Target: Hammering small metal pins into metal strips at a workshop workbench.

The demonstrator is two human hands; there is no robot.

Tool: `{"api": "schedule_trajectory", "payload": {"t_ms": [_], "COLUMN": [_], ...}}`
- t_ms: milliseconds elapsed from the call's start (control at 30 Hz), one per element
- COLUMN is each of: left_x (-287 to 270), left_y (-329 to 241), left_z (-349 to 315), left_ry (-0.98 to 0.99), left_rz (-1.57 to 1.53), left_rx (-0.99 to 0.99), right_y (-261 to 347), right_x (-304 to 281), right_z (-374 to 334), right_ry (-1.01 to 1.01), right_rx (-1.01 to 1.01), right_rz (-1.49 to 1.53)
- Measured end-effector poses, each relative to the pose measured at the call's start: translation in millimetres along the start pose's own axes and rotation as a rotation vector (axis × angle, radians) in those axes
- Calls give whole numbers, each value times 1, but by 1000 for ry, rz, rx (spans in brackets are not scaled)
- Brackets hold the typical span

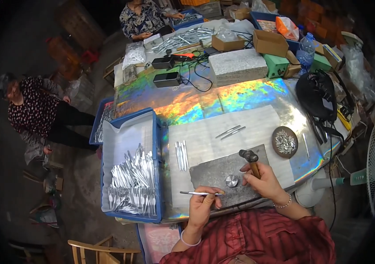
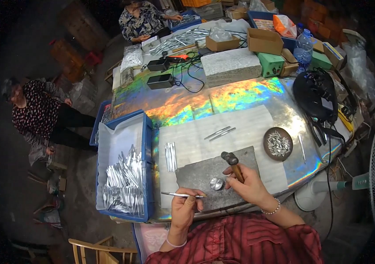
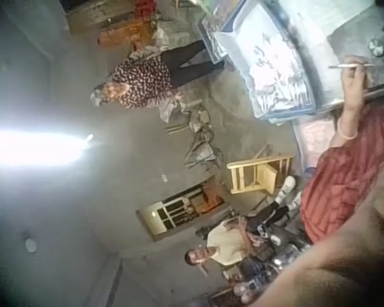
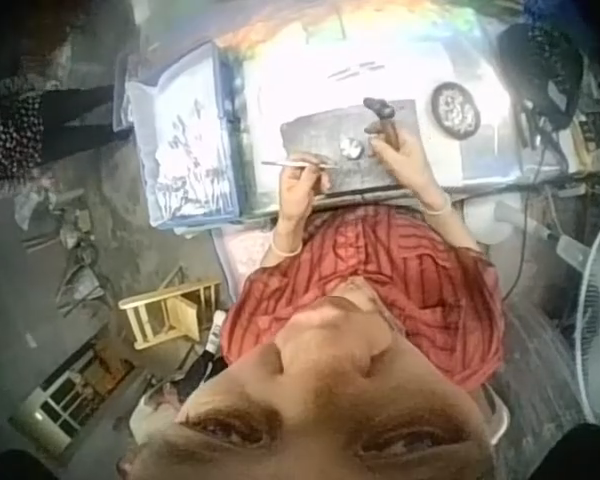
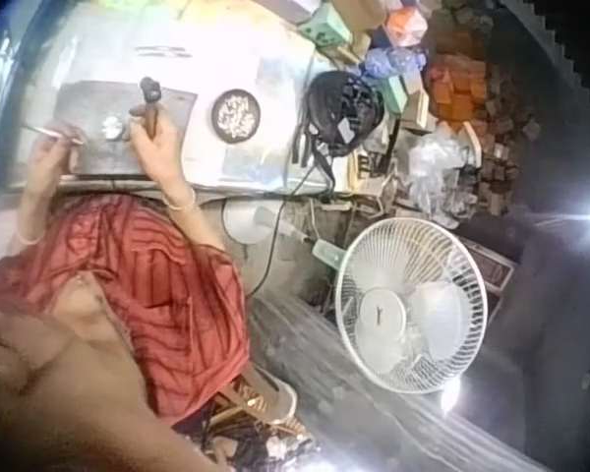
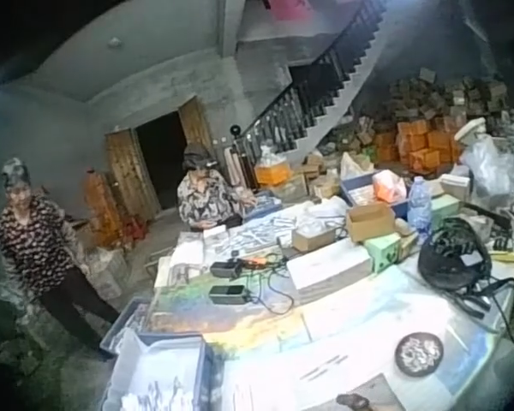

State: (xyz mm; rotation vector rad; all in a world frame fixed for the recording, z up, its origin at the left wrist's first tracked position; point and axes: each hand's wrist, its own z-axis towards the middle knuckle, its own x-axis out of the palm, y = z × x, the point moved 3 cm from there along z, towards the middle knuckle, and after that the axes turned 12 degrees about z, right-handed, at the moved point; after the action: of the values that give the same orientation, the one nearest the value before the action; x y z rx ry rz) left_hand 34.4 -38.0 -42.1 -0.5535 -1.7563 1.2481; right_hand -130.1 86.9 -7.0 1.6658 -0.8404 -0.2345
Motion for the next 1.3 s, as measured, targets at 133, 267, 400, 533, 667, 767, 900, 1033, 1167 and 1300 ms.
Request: {"api": "schedule_trajectory", "payload": {"t_ms": [133,267,400,533,667,767,900,1033,1167,1300], "left_x": [2,0,7,14,20,21,22,22,23,26], "left_y": [-7,-6,-13,-13,-17,-14,-13,-17,-22,-25], "left_z": [-5,-3,6,17,27,31,35,38,41,43], "left_ry": [-8,-34,-93,-80,-70,-26,-3,32,45,55], "left_rz": [18,29,81,94,104,144,234,395,538,567], "left_rx": [-20,-18,-61,-86,-112,-126,-141,-132,-144,-136], "right_y": [-10,-21,-14,-13,-12,-13,-18,-18,-16,-14], "right_x": [-5,-17,-22,-29,-26,-27,-30,-29,-29,-29], "right_z": [-11,-18,-23,-24,-19,-19,-21,-22,-20,-20], "right_ry": [-35,-59,-91,-84,-34,-12,-15,-16,-4,-6], "right_rx": [23,40,48,-5,-21,-3,10,-36,-76,-67], "right_rz": [6,36,11,-63,-111,-120,-114,-140,-207,-196]}}
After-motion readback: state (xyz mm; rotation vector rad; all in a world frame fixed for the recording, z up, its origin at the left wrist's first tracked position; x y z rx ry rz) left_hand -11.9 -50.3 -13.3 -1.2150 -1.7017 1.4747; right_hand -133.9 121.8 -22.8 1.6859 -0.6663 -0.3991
